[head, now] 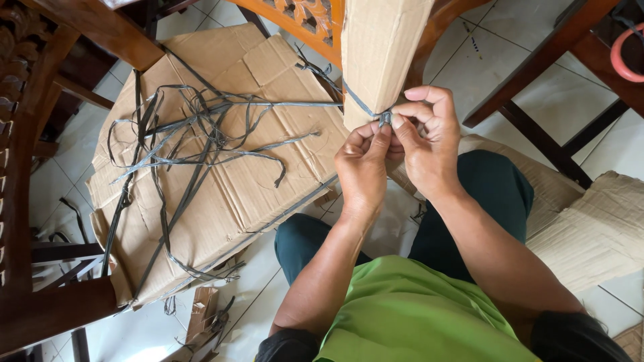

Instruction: Wrap wooden furniture parts with cardboard and secure them with plastic straps

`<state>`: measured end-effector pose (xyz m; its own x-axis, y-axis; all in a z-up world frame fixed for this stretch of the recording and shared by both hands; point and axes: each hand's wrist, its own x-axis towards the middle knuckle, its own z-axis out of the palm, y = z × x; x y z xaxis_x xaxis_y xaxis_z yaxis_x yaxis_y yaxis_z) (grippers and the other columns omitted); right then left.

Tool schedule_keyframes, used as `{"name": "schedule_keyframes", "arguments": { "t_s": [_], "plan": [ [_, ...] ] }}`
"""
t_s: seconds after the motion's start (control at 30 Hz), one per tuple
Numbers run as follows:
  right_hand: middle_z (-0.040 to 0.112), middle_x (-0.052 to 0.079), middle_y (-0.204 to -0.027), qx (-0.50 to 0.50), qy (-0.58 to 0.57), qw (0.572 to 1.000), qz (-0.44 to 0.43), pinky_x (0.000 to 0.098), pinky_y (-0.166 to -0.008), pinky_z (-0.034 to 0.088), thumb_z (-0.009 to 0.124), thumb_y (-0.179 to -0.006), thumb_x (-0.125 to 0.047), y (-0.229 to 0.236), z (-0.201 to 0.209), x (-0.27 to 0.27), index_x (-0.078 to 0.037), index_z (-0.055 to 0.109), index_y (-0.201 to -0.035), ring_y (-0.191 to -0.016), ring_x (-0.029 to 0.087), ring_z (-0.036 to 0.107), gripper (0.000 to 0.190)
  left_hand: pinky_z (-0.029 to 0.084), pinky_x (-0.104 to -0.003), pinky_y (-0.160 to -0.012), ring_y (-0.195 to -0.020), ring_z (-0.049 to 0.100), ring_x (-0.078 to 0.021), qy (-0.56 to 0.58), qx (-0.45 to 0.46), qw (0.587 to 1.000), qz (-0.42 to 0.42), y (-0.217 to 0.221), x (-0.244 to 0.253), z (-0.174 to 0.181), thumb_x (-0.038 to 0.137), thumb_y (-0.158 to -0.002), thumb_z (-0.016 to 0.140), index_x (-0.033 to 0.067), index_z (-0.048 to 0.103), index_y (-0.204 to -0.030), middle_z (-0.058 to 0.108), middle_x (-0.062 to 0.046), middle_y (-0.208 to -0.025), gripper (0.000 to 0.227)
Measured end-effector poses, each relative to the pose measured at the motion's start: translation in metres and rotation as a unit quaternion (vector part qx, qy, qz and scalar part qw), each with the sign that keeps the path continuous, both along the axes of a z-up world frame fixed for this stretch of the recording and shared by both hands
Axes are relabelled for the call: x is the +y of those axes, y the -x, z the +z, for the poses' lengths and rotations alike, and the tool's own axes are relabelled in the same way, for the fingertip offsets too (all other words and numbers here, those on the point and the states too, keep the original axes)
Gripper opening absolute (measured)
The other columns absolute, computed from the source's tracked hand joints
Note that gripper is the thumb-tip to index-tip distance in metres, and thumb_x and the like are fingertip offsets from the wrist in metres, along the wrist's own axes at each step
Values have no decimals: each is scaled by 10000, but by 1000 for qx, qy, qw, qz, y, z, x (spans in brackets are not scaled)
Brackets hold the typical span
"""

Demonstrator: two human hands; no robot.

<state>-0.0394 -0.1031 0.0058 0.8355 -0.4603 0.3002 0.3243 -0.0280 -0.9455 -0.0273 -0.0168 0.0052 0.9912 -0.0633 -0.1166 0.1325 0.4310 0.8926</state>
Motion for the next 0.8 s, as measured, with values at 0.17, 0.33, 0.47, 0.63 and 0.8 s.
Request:
{"name": "schedule_keyframes", "arguments": {
  "t_s": [0.17,0.33,0.47,0.63,0.8],
  "plan": [
    [736,87,-990,17,-14,1000,3,268,-611,638,668,-1016,35,-2,-7,-7,-66,491,-1347,-719,116,694,388,657,-290,-608,-683,732,-184,9,-19,1000,6,-4,-4,-16,54,-990,690,-65,682,-1030,730,-182,-770,126],
    [722,126,-1017,17,13,1000,-10,295,-666,652,673,-1001,74,3,4,-2,-50,421,-1416,-780,167,715,501,641,-269,-602,-674,717,-168,-18,-34,999,11,-3,-3,-12,54,-986,687,-51,686,-1021,721,-158,-764,111],
    [699,108,-993,11,40,999,8,260,-745,613,658,-968,126,1,-1,-8,-45,369,-1501,-832,153,678,630,630,-259,-577,-658,701,-126,-76,-46,996,12,1,0,-7,83,-986,695,-26,705,-1021,728,-130,-753,115],
    [660,93,-944,0,-54,995,79,286,-778,588,640,-936,150,-3,-1,-13,-20,356,-1533,-867,156,651,683,624,-261,-577,-657,700,-123,-70,-32,997,11,5,-1,-1,106,-1001,690,-33,700,-1031,737,-149,-764,143],
    [682,96,-923,21,-307,943,125,262,-445,535,693,-930,50,-10,-24,-19,-110,461,-1445,-599,173,672,587,638,-267,-580,-649,717,-167,-50,-33,998,9,4,-1,-4,100,-1001,686,-62,680,-1004,729,-186,-757,162]
  ]
}}
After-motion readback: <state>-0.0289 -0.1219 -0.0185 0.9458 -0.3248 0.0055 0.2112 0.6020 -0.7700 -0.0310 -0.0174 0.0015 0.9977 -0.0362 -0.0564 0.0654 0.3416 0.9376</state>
